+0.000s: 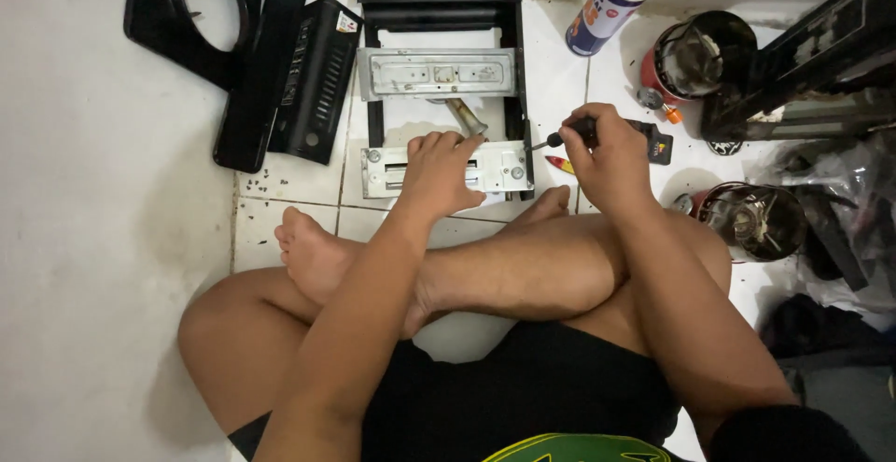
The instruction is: Dismantling a gas burner assembly by removing screws with a screwdriver and separating the metal components.
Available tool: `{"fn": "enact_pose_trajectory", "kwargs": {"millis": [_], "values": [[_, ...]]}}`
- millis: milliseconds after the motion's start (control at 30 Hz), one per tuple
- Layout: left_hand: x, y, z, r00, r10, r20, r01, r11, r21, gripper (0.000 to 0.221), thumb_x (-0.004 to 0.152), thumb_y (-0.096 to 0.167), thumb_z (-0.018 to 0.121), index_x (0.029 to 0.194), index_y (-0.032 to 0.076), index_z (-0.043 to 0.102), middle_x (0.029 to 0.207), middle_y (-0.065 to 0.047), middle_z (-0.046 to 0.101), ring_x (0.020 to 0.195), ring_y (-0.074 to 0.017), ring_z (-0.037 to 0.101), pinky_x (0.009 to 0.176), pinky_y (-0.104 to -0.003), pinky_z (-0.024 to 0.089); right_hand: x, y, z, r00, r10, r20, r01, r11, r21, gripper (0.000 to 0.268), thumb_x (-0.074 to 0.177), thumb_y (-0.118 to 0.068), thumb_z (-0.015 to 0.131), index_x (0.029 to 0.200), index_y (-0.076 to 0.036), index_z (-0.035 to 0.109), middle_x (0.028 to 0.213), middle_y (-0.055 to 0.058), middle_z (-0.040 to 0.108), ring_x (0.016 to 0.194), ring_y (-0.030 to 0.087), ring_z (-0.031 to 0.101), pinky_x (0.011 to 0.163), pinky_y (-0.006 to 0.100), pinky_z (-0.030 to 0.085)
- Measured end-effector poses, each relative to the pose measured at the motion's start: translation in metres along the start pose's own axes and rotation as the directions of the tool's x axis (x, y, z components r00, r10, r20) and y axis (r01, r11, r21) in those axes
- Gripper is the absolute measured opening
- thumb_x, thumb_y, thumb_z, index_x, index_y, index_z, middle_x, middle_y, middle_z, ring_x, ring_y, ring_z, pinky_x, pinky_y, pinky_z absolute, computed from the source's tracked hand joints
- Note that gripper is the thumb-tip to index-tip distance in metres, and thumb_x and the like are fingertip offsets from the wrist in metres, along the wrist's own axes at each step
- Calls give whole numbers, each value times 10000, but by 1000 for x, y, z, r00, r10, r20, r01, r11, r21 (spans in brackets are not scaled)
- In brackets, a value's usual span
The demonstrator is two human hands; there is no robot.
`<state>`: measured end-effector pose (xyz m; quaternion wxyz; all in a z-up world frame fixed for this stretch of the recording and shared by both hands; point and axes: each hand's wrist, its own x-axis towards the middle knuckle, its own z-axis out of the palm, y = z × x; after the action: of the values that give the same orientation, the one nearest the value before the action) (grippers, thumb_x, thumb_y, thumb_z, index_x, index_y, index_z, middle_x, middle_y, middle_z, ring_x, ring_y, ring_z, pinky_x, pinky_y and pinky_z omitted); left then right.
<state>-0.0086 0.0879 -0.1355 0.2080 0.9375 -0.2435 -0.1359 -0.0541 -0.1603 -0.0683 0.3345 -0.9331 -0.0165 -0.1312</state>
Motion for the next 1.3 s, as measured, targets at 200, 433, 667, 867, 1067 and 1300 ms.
{"fn": "enact_pose_trajectory", "kwargs": {"millis": [200,433,667,867,1067,1300], "values": [[1,1,-2,1000,-11,17,11,1000,5,843,685,411,839,1455,196,570,1285,-122,645,1262,-326,560,1073,-505,311,2,-1,2,1000,-7,9,6,998,63,212,1002,-91,773,1136,7,642,989,170,754,913,414,728,737,441,626],[1,3,-7,999,-20,32,20,1000,6,838,688,411,837,1452,190,573,1294,-129,649,1266,-324,563,1069,-502,316,1,-4,5,999,-19,48,22,998,-59,212,1031,-171,754,1128,-15,648,950,149,755,861,371,744,715,418,634],[0,1,-6,1000,-11,26,11,1000,-6,846,688,419,839,1458,190,571,1297,-130,647,1267,-323,561,1073,-494,304,2,-2,6,998,-20,64,28,991,-133,250,1045,-246,737,1161,-41,653,949,152,724,858,353,739,708,422,627],[-1,0,-2,1000,-5,18,5,1000,-5,843,695,419,842,1458,182,572,1304,-132,642,1274,-325,555,1072,-492,298,5,-12,9,985,52,163,28,893,-450,452,1105,-534,591,1173,-95,677,878,143,723,842,349,749,719,457,604],[-2,0,-2,1000,0,3,0,1000,-1,835,697,424,838,1454,189,574,1304,-124,641,1262,-318,556,1077,-488,298,22,-31,1,969,-5,247,115,895,-432,260,1067,-271,569,1239,-95,651,921,150,720,879,378,738,728,478,592],[0,-1,-1,1000,-11,7,11,1000,1,840,692,436,834,1454,196,572,1301,-116,644,1256,-311,562,1083,-495,303,12,-12,4,960,-221,171,272,876,-398,340,1043,-212,673,1365,-105,686,944,148,715,887,323,724,771,425,592]]}}
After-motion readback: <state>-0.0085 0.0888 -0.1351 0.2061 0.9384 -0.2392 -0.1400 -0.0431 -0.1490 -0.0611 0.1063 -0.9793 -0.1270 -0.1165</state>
